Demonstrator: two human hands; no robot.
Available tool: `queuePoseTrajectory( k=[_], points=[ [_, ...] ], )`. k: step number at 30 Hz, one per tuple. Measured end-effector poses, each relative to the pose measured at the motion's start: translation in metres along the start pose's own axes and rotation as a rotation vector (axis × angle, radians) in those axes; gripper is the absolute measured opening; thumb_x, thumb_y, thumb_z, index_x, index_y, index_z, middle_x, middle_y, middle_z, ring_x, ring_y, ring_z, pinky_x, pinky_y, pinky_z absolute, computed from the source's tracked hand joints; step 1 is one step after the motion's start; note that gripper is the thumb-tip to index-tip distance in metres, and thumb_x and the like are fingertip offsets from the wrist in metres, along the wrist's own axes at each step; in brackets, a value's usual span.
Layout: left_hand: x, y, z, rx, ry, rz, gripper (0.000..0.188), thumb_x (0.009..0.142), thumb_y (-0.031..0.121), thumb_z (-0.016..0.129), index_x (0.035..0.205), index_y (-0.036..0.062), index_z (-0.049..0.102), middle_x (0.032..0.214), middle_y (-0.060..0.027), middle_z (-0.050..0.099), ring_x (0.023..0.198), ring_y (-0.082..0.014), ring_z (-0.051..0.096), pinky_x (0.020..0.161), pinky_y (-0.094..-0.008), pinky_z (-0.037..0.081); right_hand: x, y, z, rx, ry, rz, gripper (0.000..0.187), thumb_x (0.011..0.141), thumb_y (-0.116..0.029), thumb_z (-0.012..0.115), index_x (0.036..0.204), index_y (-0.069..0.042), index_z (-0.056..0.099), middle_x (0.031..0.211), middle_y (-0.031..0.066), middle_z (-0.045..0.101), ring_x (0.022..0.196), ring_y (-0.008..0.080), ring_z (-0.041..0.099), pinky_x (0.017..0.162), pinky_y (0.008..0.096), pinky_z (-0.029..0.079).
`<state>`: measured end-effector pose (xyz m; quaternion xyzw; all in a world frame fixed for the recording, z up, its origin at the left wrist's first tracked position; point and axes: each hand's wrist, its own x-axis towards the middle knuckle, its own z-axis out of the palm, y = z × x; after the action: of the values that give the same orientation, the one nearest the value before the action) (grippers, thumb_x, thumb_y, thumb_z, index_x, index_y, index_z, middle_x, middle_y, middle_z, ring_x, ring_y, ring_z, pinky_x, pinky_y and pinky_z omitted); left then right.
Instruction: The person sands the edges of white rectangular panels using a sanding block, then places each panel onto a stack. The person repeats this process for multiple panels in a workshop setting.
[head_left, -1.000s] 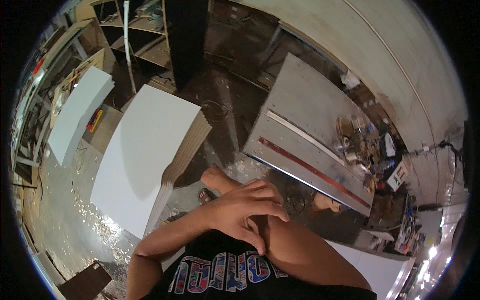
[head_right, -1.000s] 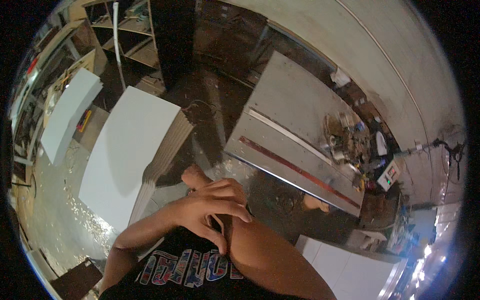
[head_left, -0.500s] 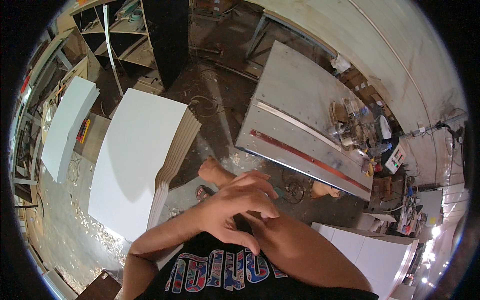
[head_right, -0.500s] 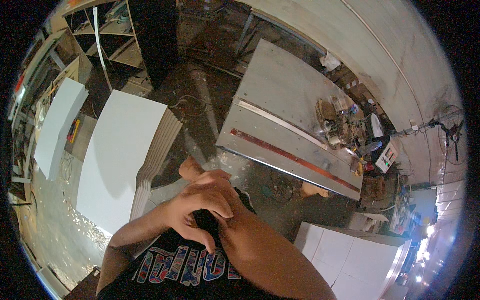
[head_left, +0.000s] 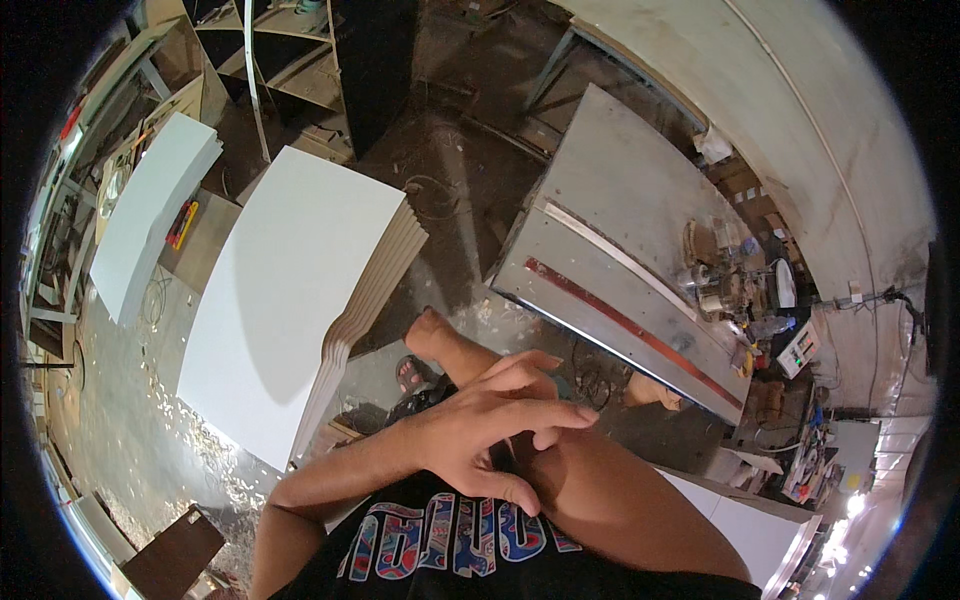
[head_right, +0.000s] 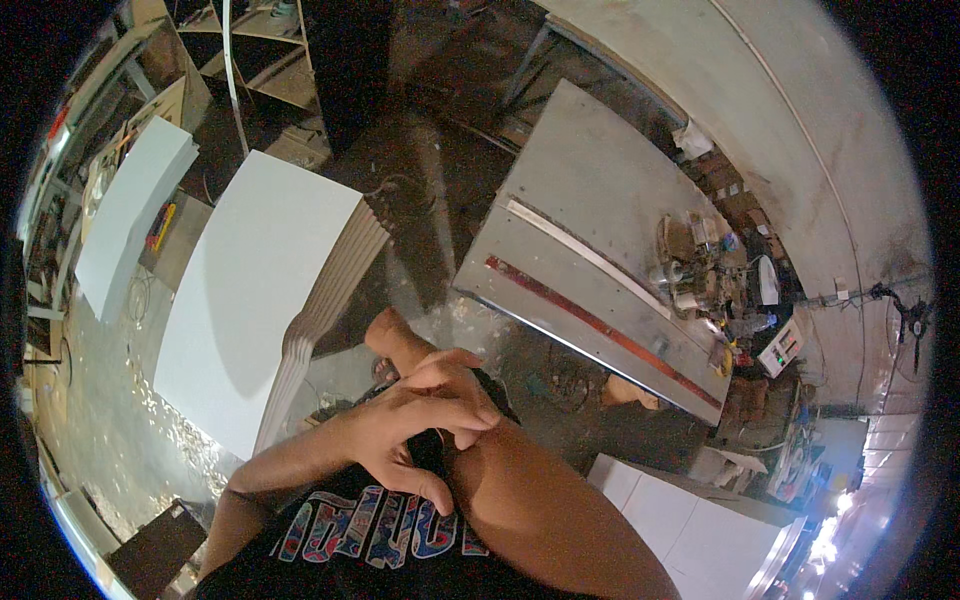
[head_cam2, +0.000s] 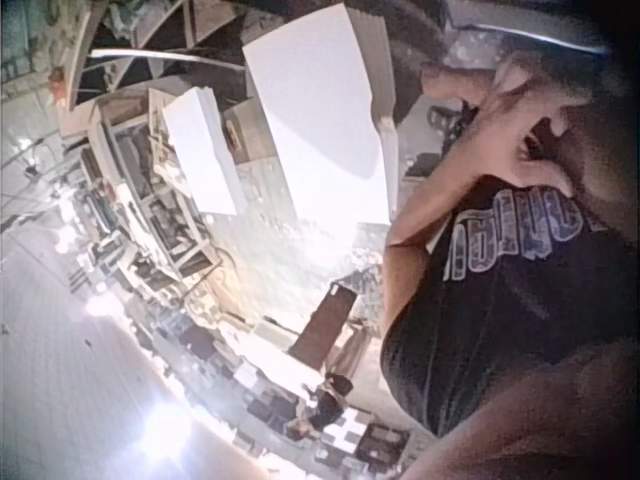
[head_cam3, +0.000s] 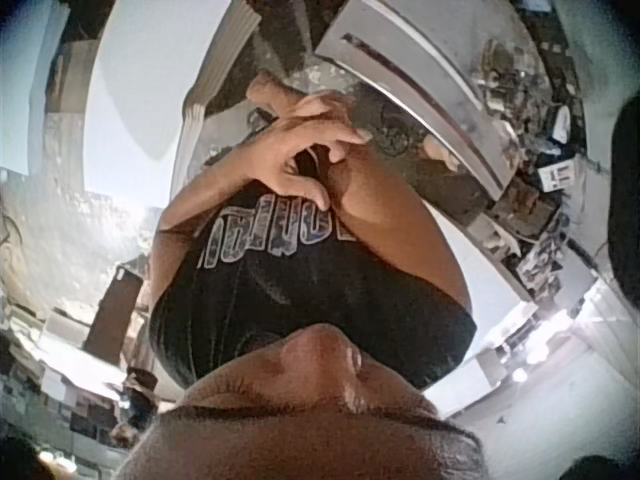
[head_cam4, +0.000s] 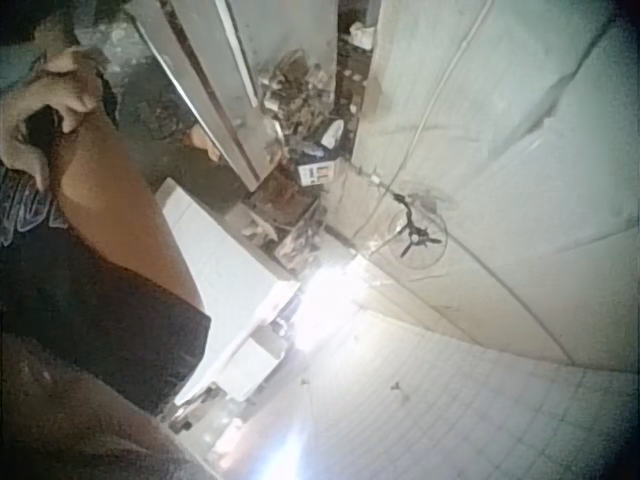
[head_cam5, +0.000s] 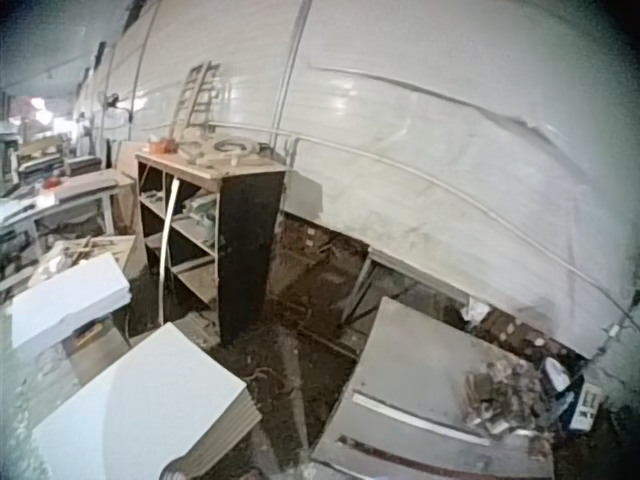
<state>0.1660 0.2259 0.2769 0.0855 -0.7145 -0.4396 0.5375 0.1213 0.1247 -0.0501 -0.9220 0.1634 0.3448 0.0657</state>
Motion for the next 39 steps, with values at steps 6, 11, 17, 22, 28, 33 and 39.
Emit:
queuePoseTrajectory(
  k=[6, 11, 17, 22, 28, 33, 39],
  points=[
    [0.008, 0.0, 0.008, -0.09, 0.004, 0.012, 0.113, 0.085, 0.062, 0.098, 0.172, 0.0052, 0.053, 0.125, -0.0075, 0.08, 0.13, -0.0359, 0.067, 0.131, -0.0712, 0.031, -0.005, 0.003, -0.01, 0.039, -0.044, 0.023, 0.027, 0.096, -0.012, 0.075, 0.118, -0.014, 0.091, 0.12, 0.0107, 0.089, 0.114, 0.0344, 0.083, 0.114, 0.055, 0.054],
    [0.004, -0.006, -0.004, -0.058, -0.019, -0.002, 0.116, 0.086, 0.062, 0.098, 0.174, 0.0045, 0.049, 0.126, -0.0071, 0.08, 0.129, -0.0369, 0.067, 0.132, -0.0707, 0.03, -0.001, 0.009, -0.004, 0.067, -0.026, 0.049, 0.028, 0.096, -0.012, 0.076, 0.119, -0.015, 0.091, 0.121, 0.0106, 0.088, 0.115, 0.0345, 0.083, 0.115, 0.0554, 0.054],
    [0.01, -0.011, -0.004, -0.074, 0.046, -0.009, 0.111, 0.089, 0.058, 0.097, 0.175, 0.0068, 0.048, 0.117, -0.0056, 0.079, 0.13, -0.0339, 0.064, 0.132, -0.0685, 0.03, 0.001, 0.017, -0.004, 0.046, -0.036, -0.001, 0.029, 0.096, -0.012, 0.077, 0.121, -0.014, 0.09, 0.123, 0.0117, 0.088, 0.117, 0.0342, 0.083, 0.118, 0.0567, 0.053],
    [0.015, -0.011, -0.003, -0.067, -0.066, -0.078, 0.112, 0.086, 0.051, 0.1, 0.176, 0.0095, 0.048, 0.117, -0.0039, 0.078, 0.127, -0.0305, 0.064, 0.132, -0.0648, 0.031, -0.006, 0.017, -0.012, 0.055, -0.061, 0.042, 0.031, 0.104, -0.012, 0.068, 0.125, -0.008, 0.09, 0.135, 0.0138, 0.085, 0.125, 0.0356, 0.078, 0.117, 0.0588, 0.052],
    [0.013, -0.012, -0.006, -0.057, -0.088, -0.101, 0.113, 0.083, 0.048, 0.102, 0.176, 0.0116, 0.049, 0.119, -0.0015, 0.077, 0.125, -0.029, 0.066, 0.134, -0.0655, 0.028, -0.016, 0.022, -0.016, 0.109, -0.054, 0.038, 0.034, 0.103, -0.016, 0.069, 0.129, -0.007, 0.089, 0.134, 0.013, 0.085, 0.122, 0.0358, 0.08, 0.116, 0.0582, 0.052],
    [0.017, -0.012, 0.003, -0.099, -0.017, -0.099, 0.11, 0.081, 0.049, 0.103, 0.172, 0.0114, 0.055, 0.114, 0.0003, 0.075, 0.122, -0.0273, 0.068, 0.135, -0.0671, 0.029, -0.012, 0.023, -0.006, 0.071, -0.018, 0.046, 0.031, 0.102, -0.016, 0.07, 0.124, -0.01, 0.091, 0.13, 0.0115, 0.087, 0.12, 0.0335, 0.08, 0.111, 0.0564, 0.053],
    [0.01, -0.014, -0.004, -0.033, -0.081, -0.089, 0.115, 0.079, 0.048, 0.104, 0.174, 0.0117, 0.051, 0.118, -0.0016, 0.077, 0.128, -0.0286, 0.068, 0.136, -0.068, 0.027, -0.006, 0.022, 0.005, 0.08, 0.01, 0.06, 0.029, 0.101, -0.016, 0.071, 0.121, -0.011, 0.091, 0.126, 0.0116, 0.087, 0.118, 0.0342, 0.08, 0.108, 0.0552, 0.054]
  ],
)
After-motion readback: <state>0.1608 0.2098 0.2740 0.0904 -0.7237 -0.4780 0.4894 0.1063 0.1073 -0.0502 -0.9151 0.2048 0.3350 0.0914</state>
